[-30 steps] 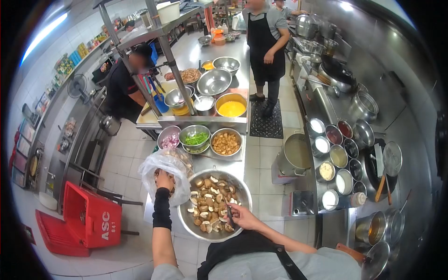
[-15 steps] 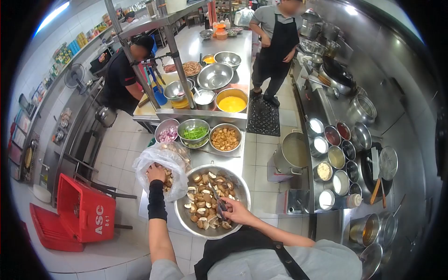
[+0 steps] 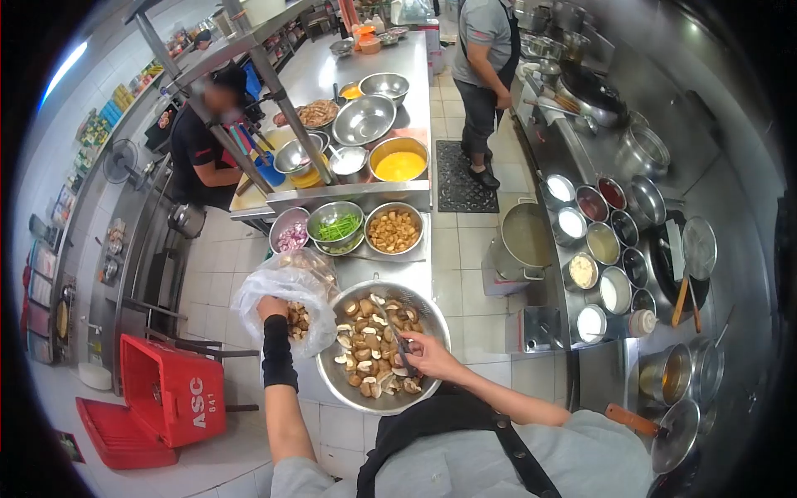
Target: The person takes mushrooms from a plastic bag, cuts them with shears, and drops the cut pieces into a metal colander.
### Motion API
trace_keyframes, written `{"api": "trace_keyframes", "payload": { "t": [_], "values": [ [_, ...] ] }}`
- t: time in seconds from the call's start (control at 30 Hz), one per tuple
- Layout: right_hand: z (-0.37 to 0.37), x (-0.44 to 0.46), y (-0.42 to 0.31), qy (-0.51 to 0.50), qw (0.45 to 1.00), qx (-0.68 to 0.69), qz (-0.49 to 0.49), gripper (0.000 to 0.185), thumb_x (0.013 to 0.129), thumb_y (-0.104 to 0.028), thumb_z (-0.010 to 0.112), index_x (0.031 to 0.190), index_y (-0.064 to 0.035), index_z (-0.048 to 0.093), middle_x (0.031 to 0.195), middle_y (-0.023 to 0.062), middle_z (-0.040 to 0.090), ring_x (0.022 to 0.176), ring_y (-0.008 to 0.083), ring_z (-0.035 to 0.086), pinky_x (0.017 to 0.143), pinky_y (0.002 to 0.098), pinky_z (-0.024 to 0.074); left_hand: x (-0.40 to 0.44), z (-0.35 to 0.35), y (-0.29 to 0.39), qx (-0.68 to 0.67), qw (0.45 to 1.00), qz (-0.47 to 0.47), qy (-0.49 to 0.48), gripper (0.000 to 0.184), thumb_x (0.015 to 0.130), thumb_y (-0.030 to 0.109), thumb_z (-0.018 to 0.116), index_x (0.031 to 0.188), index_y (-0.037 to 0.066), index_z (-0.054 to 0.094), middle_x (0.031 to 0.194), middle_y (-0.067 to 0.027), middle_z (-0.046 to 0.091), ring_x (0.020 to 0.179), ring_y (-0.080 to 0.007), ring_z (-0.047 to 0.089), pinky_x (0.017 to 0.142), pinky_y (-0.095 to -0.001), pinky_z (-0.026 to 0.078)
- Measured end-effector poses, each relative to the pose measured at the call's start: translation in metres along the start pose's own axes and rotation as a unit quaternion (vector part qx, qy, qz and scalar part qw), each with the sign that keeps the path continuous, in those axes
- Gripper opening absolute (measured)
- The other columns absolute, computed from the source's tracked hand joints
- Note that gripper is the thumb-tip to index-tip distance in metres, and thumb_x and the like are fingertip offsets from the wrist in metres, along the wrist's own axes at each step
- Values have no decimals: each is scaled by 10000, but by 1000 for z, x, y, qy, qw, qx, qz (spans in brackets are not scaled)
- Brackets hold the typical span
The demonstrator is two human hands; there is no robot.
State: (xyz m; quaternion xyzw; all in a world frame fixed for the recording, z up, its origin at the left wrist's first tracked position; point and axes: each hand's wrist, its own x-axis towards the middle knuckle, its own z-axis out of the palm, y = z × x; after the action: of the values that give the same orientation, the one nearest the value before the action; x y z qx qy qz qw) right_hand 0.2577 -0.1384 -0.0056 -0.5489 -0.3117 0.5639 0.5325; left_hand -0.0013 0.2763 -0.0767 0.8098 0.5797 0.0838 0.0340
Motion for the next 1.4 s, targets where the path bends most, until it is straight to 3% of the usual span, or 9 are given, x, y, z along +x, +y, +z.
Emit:
{"api": "trace_keyframes", "payload": {
  "t": [0.1, 0.23, 0.33, 0.43, 0.7, 0.8, 0.93, 1.13, 1.4],
  "values": [
    [2, 2, 11, -2, 1000, 29, 6, 555, 959, -81, 699, 1453, 9, 462, 915, 48, 702, 701, 93, 658, 551, 248, 505, 1, 20, -17, 7, 996, 88, 33, 410, 872, 356, 662, 1109, 29, 731, 1079, -250, 722, 1040, -403, 691, 955, -463, 513],
    [4, 2, 19, 4, 1000, -8, -11, 509, 980, -44, 643, 1453, 11, 465, 1013, 86, 713, 802, 115, 676, 582, 272, 535, -27, -13, 4, -121, 992, 28, -3, 318, 884, 159, 636, 1107, -54, 711, 1029, -257, 731, 1003, -323, 714, 869, -373, 547],
    [5, 7, 29, 8, 999, -31, -40, 475, 992, -26, 606, 1448, 9, 476, 1045, 99, 717, 877, 117, 671, 678, 271, 551, -60, -33, 16, -478, 875, 0, -79, 279, 953, 87, 619, 1199, -29, 682, 1186, -172, 704, 1104, -279, 665, 893, -372, 558],
    [9, 10, 31, 2, 999, -9, -35, 450, 993, -38, 618, 1427, -4, 504, 1020, 84, 718, 901, 112, 672, 798, 256, 541, -103, -76, 48, -613, 778, -90, -101, 327, 1007, 70, 588, 1327, 6, 614, 1263, -96, 657, 1127, -186, 636, 884, -329, 571],
    [14, 8, 4, 25, 1000, 5, -1, 416, 989, -83, 645, 1392, -48, 546, 857, 33, 702, 714, 81, 612, 539, 267, 478, -173, -121, 88, -624, 767, -55, -137, 416, 1010, 98, 625, 1414, 72, 528, 1324, -92, 615, 1124, -179, 638, 903, -322, 578],
    [14, 14, -5, 0, 1000, 3, 21, 423, 982, -69, 647, 1392, -51, 547, 875, 43, 701, 749, 99, 648, 591, 270, 517, -175, -115, 103, -647, 755, -67, -83, 434, 1021, 86, 605, 1444, 52, 513, 1346, -94, 603, 1151, -173, 626, 938, -311, 560],
    [18, 21, -9, 33, 999, -1, -27, 401, 968, -21, 638, 1364, -51, 580, 868, 36, 694, 724, 96, 643, 614, 261, 514, -170, -107, 113, -753, 651, -96, -28, 452, 1038, 64, 568, 1474, -5, 471, 1394, -121, 582, 1210, -196, 608, 992, -339, 543],
    [29, 21, -49, 7, 986, -123, -111, 426, 925, 5, 667, 1342, -61, 608, 748, -40, 632, 632, 1, 522, 543, 197, 391, -185, -112, 125, -790, 593, -157, 18, 403, 1044, 83, 562, 1411, -76, 507, 1316, -150, 633, 1187, -235, 633, 1037, -414, 539],
    [63, 44, -84, -35, 927, -333, -170, 446, 851, -215, 767, 1276, -126, 665, 633, 49, 560, 562, 146, 542, 571, 315, 454, -190, -112, 109, -811, 555, -182, 21, 370, 1043, 113, 592, 1354, -81, 551, 1264, -128, 661, 1128, -200, 655, 984, -372, 558]
  ]
}}
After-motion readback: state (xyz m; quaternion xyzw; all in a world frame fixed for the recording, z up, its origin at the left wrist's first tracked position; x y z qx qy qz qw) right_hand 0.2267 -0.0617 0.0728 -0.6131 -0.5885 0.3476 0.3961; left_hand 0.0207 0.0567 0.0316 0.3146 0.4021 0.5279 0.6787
